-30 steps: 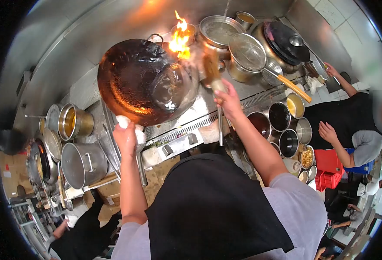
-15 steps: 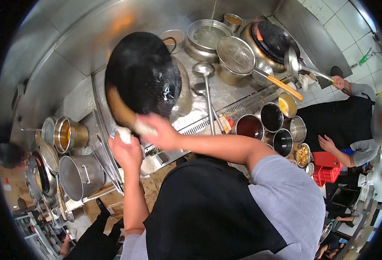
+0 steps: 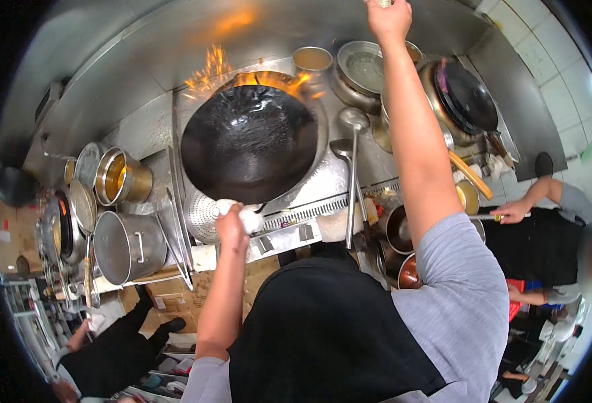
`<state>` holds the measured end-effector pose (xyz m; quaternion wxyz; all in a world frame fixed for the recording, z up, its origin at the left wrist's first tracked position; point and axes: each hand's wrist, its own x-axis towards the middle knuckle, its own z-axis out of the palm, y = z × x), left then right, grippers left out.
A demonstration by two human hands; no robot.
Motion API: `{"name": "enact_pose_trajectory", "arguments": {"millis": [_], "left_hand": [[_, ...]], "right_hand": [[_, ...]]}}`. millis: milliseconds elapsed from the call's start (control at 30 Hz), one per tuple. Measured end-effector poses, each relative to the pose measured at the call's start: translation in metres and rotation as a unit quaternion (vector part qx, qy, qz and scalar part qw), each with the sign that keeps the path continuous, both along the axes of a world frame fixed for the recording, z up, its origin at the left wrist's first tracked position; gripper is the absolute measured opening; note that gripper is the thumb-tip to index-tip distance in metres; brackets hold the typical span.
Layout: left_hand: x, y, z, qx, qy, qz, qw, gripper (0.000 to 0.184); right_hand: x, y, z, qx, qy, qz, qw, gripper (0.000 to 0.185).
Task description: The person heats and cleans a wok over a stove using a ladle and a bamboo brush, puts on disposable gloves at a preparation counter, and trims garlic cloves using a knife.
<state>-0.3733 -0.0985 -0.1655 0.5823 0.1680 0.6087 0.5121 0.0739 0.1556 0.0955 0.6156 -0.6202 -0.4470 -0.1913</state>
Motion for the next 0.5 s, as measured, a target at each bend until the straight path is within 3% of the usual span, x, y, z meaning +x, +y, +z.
{"name": "enact_pose_trajectory", "arguments": {"millis": [67, 100, 167, 200, 233, 267, 300, 333, 400, 433, 500], "left_hand": [[0.026, 0.008, 0.001, 0.018, -0.049, 0.022, 0.998, 0.020], [0.035, 0.015, -0.004, 0.017, -0.064, 0.026, 0.997, 0.021], [0.044, 0.031, -0.004, -0.005, -0.092, 0.008, 0.996, 0.024], [0.046, 0.038, 0.001, -0.024, -0.106, -0.014, 0.994, 0.026], [0.042, 0.048, -0.024, -0.053, -0.130, -0.041, 0.989, 0.027], [0.038, 0.045, -0.021, -0.054, -0.131, -0.038, 0.989, 0.027], [0.034, 0.043, -0.015, -0.031, -0.212, -0.072, 0.974, 0.028], [0.029, 0.042, -0.010, -0.008, -0.290, -0.107, 0.951, 0.029], [0.026, 0.042, -0.014, 0.004, -0.294, -0.091, 0.951, 0.035], [0.027, 0.040, -0.016, -0.002, -0.282, -0.093, 0.955, 0.037], [0.027, 0.038, -0.016, -0.010, -0.257, -0.131, 0.957, 0.037]], "right_hand": [[-0.031, 0.014, -0.012, -0.085, -0.150, -0.060, 0.983, 0.035], [-0.045, 0.025, -0.042, -0.046, -0.005, -0.012, 0.999, 0.067], [-0.083, 0.035, -0.125, -0.120, -0.020, -0.003, 0.993, 0.073], [-0.109, 0.021, -0.166, -0.250, -0.032, 0.020, 0.967, 0.073], [-0.132, 0.007, -0.218, -0.395, -0.127, 0.045, 0.909, 0.071], [-0.142, 0.010, -0.273, -0.606, -0.271, 0.192, 0.723, 0.064], [-0.176, -0.054, -0.244, -0.585, -0.319, 0.281, 0.691, 0.024], [-0.196, -0.083, -0.256, -0.520, -0.255, 0.449, 0.680, 0.034], [-0.230, -0.141, -0.234, -0.435, -0.191, 0.572, 0.669, 0.043], [-0.223, -0.139, -0.224, -0.437, -0.191, 0.575, 0.664, 0.043], [-0.180, -0.123, -0.208, -0.534, -0.136, 0.593, 0.587, 0.044]]}}
